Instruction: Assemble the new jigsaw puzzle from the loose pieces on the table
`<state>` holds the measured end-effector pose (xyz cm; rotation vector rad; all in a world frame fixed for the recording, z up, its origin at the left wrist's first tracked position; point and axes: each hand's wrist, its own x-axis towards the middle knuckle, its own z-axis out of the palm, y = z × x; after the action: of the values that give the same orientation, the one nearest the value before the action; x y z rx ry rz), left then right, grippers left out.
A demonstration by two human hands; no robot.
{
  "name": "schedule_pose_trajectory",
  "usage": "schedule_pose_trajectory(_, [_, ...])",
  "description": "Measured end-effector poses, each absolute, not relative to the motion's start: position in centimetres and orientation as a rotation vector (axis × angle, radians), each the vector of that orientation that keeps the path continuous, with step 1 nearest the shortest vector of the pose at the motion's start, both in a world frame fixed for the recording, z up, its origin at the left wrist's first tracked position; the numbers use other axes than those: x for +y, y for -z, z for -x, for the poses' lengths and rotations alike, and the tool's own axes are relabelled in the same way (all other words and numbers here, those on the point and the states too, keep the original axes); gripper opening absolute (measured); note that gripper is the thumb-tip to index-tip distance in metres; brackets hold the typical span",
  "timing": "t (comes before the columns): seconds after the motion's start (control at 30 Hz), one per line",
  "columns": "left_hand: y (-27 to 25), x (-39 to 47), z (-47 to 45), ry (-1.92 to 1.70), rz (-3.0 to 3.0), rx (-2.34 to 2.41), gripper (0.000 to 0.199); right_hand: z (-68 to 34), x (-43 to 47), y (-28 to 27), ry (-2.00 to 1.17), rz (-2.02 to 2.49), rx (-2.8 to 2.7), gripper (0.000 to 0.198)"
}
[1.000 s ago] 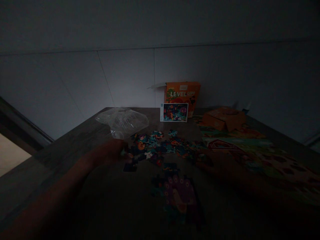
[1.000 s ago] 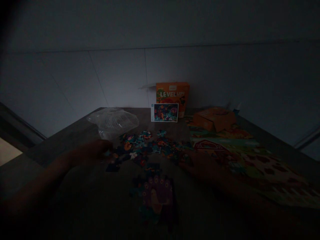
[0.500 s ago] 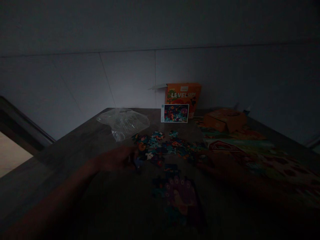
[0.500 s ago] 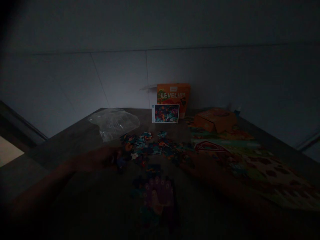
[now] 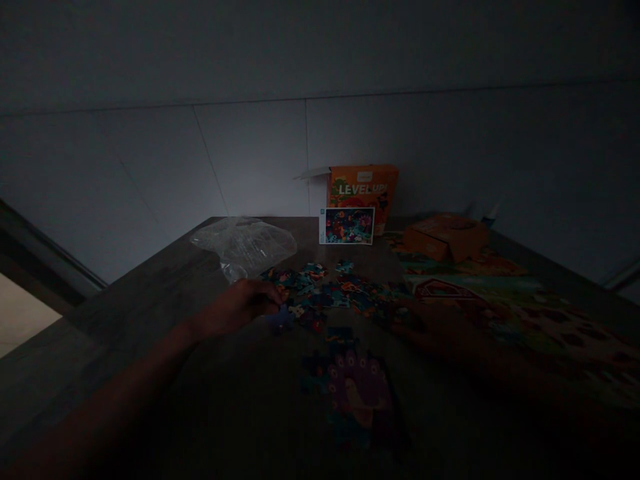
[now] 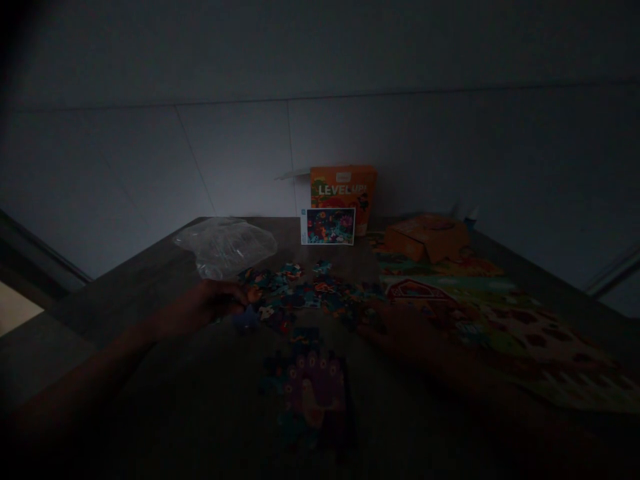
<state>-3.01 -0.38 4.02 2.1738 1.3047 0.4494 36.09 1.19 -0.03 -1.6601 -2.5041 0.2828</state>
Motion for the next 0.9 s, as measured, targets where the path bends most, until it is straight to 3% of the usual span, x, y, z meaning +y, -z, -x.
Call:
schedule_pose_trajectory(0.73, [-3.0, 0.0, 3.0, -0.5, -2.282, 1.326, 0.023, -36.2, 1.3, 0.9, -0.233, 1.625, -2.444, 0.034])
schedule_pose_trajectory(0.9, [-1.2, -1.0, 1.0, -0.854, -2.645, 1.558, 0.032, -35.9, 1.0, -0.1, -0.284, 1.61, -2.466, 0.033])
